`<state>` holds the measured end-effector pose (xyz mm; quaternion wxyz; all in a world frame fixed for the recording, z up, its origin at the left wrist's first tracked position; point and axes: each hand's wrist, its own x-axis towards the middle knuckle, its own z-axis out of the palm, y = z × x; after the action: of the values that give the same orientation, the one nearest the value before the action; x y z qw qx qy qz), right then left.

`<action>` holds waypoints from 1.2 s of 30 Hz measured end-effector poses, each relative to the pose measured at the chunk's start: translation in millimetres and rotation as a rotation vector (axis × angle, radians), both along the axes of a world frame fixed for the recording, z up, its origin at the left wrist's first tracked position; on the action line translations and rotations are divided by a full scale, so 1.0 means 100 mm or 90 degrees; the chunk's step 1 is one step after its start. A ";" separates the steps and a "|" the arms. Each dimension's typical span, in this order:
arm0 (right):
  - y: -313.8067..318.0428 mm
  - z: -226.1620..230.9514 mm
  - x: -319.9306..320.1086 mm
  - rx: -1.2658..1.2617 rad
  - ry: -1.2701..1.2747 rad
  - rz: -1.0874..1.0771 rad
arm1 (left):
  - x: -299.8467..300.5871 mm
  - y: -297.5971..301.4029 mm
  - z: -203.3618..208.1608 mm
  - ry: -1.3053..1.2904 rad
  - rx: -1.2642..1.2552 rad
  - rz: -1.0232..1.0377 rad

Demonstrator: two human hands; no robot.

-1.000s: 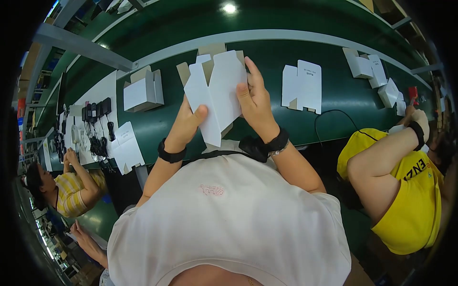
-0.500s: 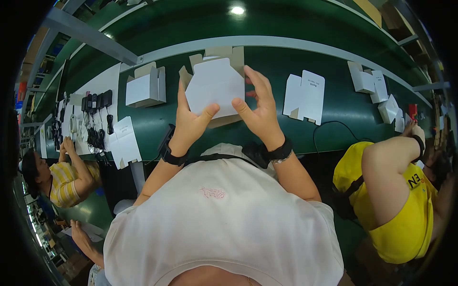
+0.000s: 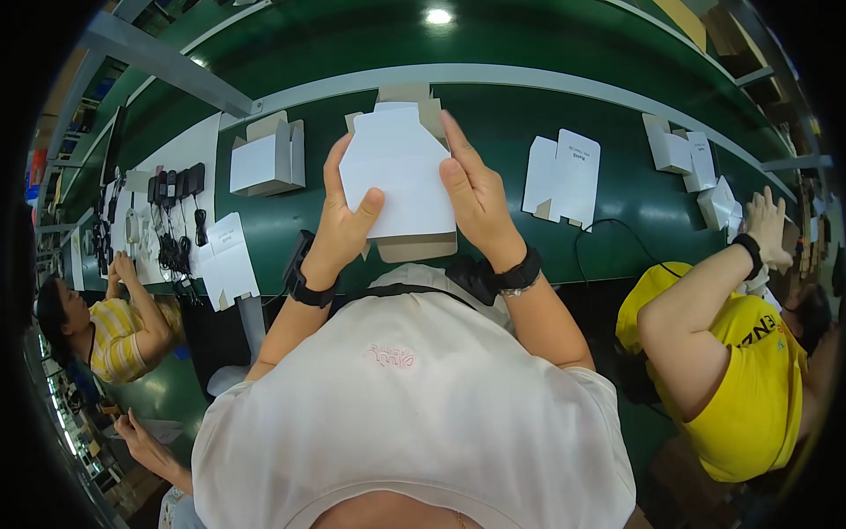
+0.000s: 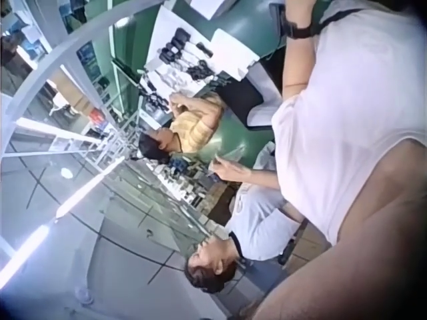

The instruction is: The person folds white cardboard boxes by hand, tucking in the flaps to shape them before stacking them on the green workbench. They repeat this process with several flat cardboard sheets to form a pile of boxes.

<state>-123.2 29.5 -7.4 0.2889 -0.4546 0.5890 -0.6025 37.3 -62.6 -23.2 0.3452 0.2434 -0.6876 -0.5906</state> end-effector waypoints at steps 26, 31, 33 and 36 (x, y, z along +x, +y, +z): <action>0.13 -0.07 -0.04 0.006 -0.083 0.027 | 0.10 0.05 -0.05 0.041 0.023 -0.056; 0.21 -0.02 -0.10 -0.099 -0.052 0.081 | 0.10 0.06 0.05 0.108 -0.229 -0.076; 0.25 0.04 -0.14 -0.087 -0.008 0.135 | 0.11 0.09 0.06 0.123 -0.235 -0.086; 0.36 0.17 -0.18 -0.022 0.211 0.172 | 0.17 0.13 0.08 0.130 -0.259 -0.100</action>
<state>-140.9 65.2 9.5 0.2585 -0.6273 0.5518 -0.4850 54.5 -49.3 -14.8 0.4078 0.0539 -0.7710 -0.4862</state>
